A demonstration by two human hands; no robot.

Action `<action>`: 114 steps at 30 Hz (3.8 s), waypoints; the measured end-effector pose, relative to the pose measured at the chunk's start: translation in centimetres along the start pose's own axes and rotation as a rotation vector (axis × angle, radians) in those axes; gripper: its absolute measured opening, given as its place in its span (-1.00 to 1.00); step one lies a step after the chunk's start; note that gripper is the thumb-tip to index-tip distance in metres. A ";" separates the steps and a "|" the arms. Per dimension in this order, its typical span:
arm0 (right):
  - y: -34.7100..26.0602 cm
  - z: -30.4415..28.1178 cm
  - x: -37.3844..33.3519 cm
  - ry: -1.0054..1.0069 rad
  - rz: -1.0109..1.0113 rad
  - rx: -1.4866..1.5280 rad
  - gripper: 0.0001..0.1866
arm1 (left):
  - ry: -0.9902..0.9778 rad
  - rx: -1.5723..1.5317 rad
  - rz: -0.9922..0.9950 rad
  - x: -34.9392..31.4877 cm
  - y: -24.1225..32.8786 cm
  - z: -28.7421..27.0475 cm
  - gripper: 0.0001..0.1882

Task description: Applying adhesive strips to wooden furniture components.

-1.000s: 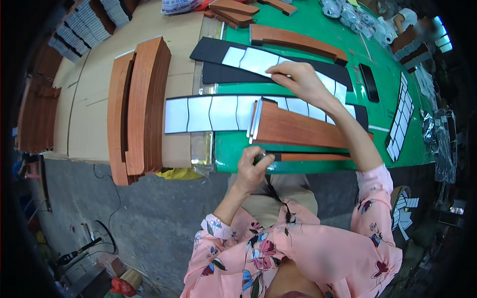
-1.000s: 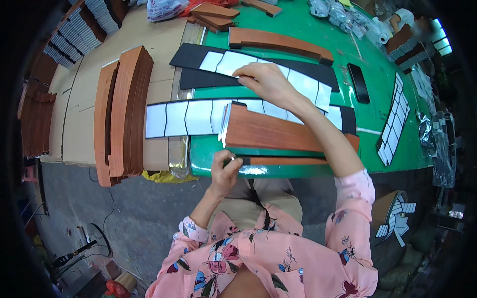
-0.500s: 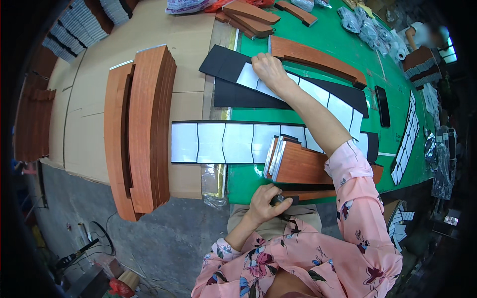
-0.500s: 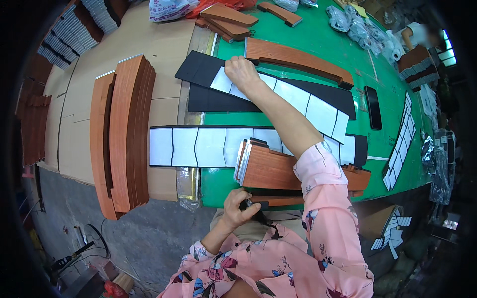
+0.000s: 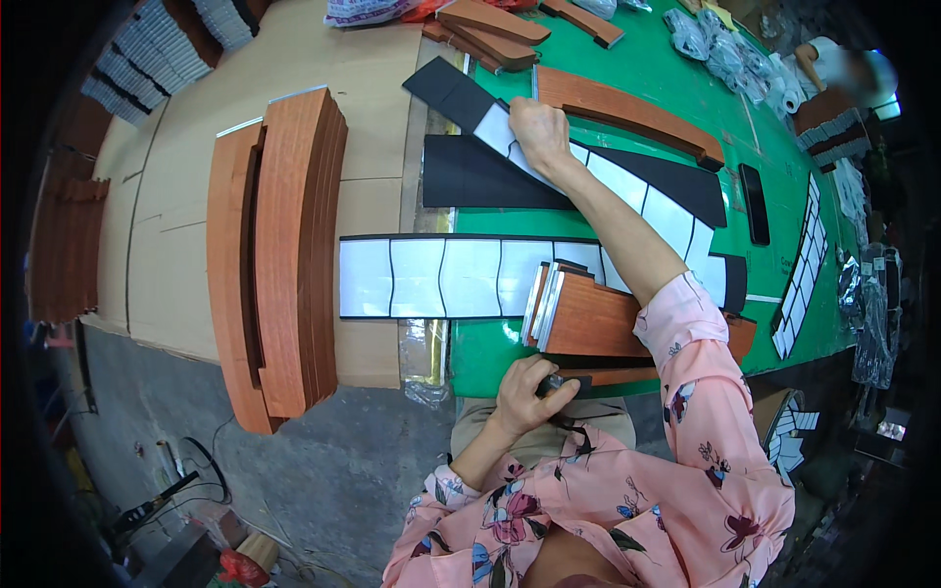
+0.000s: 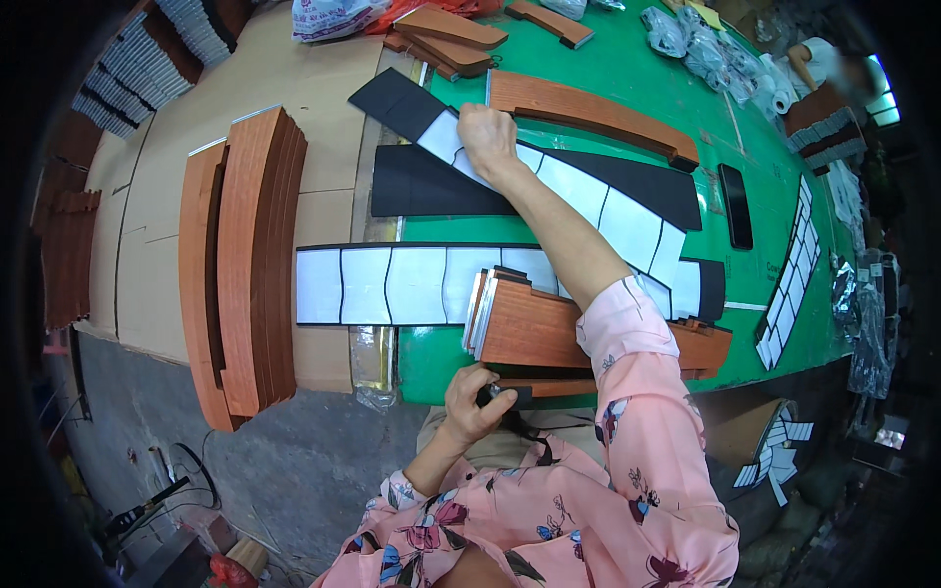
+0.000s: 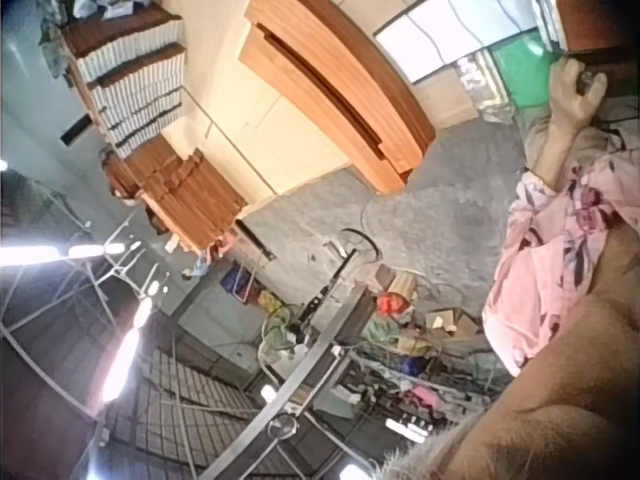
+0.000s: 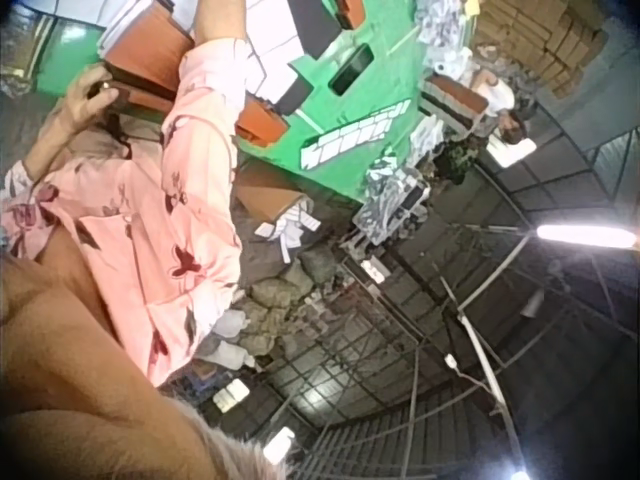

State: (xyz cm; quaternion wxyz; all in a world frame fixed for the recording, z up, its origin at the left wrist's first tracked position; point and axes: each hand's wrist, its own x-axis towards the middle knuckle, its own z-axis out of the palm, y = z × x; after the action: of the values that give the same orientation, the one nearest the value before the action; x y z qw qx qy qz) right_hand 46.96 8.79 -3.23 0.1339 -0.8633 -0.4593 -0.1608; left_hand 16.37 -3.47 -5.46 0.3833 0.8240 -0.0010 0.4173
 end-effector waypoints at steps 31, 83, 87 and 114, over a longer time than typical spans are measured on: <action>-2.7 0.6 -1.6 0.075 -0.270 0.010 -0.94 | -0.017 0.639 -0.251 12.9 -5.6 -6.5 -0.67; 9.4 -22.8 -42.1 0.184 0.888 1.456 -0.66 | -0.040 0.626 -0.010 2.3 8.9 -0.4 -0.56; 10.1 -23.0 -41.9 0.175 0.783 1.237 -0.71 | -0.277 0.412 0.021 3.3 12.2 6.9 -0.68; 10.4 -23.4 -38.1 0.115 0.135 0.294 -0.75 | -0.268 0.327 -0.208 3.9 12.4 13.3 -0.79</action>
State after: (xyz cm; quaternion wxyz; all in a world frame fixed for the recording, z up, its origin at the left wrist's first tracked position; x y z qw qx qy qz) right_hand 32.00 -34.29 2.01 0.2953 -0.8526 -0.4105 -0.1315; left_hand 24.01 -19.40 0.31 0.2819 0.9189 0.1005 0.2569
